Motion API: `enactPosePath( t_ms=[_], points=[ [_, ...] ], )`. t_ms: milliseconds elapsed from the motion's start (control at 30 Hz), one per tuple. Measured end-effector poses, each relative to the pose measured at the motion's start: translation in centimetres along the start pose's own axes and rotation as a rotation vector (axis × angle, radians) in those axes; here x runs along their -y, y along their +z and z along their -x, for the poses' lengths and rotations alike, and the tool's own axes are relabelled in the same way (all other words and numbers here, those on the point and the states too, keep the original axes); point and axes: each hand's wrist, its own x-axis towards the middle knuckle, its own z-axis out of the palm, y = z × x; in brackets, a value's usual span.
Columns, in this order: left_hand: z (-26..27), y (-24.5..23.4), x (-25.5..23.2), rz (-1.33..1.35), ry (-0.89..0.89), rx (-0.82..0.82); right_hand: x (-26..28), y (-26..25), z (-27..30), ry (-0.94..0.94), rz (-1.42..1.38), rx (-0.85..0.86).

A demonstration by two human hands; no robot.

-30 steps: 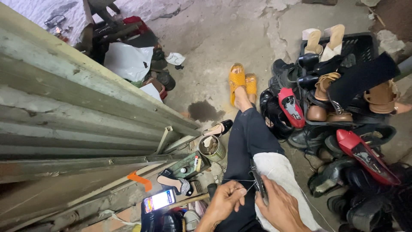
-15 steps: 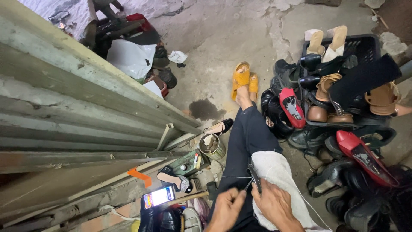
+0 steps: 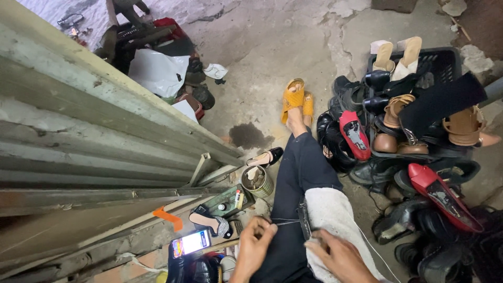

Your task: The person sits on the floor and sews a black sandal using a needle and white thread. The sandal is placed on a white cloth on their lap, and they repeatedly pull the thread through the sole to stitch it.

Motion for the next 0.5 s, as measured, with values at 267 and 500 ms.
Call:
enactPosePath(
  t_ms=[267,500],
  points=[
    [-2.7,1.7,-0.9,-0.063,0.002,0.028,-10.4,2.4,-1.0,-0.051,-0.588,-0.387],
    [-1.9,1.5,-1.7,-0.522,0.038,0.306,-9.8,-1.6,0.2,-0.062,-0.535,-0.441]
  ],
)
